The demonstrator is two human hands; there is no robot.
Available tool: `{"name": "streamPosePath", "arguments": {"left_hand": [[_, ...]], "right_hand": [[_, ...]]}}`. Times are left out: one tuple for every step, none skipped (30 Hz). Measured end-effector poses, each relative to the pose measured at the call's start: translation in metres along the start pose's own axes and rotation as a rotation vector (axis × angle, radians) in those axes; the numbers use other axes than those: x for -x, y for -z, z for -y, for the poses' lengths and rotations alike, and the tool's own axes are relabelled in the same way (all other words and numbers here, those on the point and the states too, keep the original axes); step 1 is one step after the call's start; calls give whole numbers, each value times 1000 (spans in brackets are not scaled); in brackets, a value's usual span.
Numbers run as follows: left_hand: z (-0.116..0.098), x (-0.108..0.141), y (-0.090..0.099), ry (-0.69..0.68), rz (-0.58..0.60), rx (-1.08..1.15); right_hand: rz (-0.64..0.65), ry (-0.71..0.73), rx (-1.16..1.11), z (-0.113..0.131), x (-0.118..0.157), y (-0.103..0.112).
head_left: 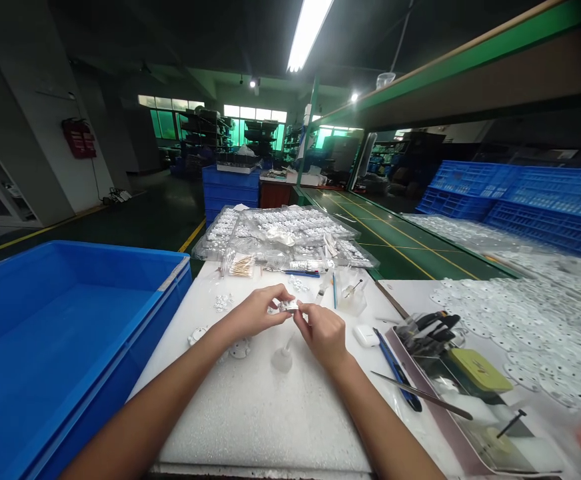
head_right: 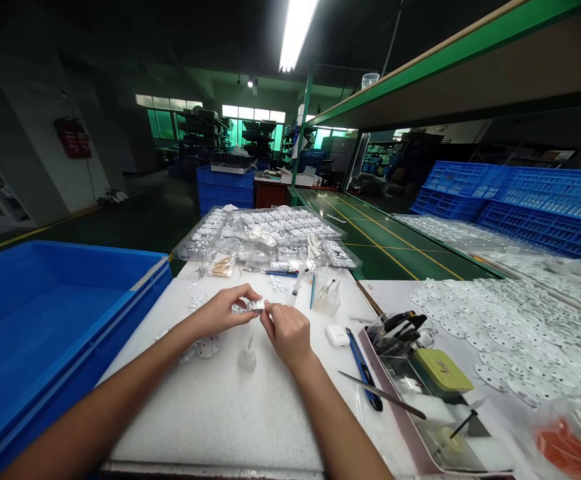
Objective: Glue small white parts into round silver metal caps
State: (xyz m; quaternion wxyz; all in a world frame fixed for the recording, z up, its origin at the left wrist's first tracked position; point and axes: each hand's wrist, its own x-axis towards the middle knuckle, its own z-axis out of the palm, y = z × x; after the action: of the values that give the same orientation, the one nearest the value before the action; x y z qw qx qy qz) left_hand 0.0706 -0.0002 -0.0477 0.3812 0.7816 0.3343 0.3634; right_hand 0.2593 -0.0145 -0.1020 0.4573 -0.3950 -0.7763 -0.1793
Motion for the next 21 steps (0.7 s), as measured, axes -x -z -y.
{"name": "streamPosePath", "arguments": {"left_hand": [[1, 0, -2, -9, -14, -4], [3, 0, -4, -15, -33, -8], [4, -1, -5, -16, -55, -11], [7, -1, -5, -13, -77, -10], [9, -2, -5, -6, -99, -5], [11, -3, -4, 3, -121, 6], [13, -3, -2, 14, -142, 25], [16, -4, 1, 28, -167, 51], [18, -5, 4, 45, -198, 83], [20, -6, 7, 64, -233, 123], [22, -7, 11, 84, -268, 170], [23, -8, 14, 105, -299, 228], [24, -9, 16, 127, -321, 296], [25, -10, 18, 152, -333, 374], [25, -11, 19, 181, -336, 457], [24, -11, 19, 213, -334, 540], [22, -11, 19, 248, -329, 618], [20, -10, 19, 282, -324, 687], [18, -9, 18, 315, -320, 746], [16, -8, 18, 345, -315, 794], [14, -8, 18, 371, -310, 832]], "right_hand": [[9, -46, -28, 1, 0, -1], [23, -95, -59, 2, 0, -1], [42, -148, -95, 3, 0, -2], [67, -204, -136, 4, -1, -2], [100, -259, -186, 4, -3, -3], [143, -310, -245, 4, -5, -2], [194, -353, -311, 3, -8, -1], [249, -381, -374, 2, -12, 1], [322, -407, -461, 0, -15, 4], [418, -436, -580, -2, -19, 8], [540, -462, -725, -5, -22, 12], [693, -474, -871, -7, -24, 16], [873, -465, -988, -8, -26, 20], [1055, -437, -1050, -9, -26, 24], [1207, -399, -1046, -9, -26, 26], [1298, -364, -979, -7, -25, 26], [1331, -355, -893, -4, -23, 26], [1312, -375, -817, -1, -22, 24], [1261, -408, -764, 3, -21, 22], [1204, -440, -732, 6, -20, 20], [1162, -456, -710, 9, -20, 18]]}}
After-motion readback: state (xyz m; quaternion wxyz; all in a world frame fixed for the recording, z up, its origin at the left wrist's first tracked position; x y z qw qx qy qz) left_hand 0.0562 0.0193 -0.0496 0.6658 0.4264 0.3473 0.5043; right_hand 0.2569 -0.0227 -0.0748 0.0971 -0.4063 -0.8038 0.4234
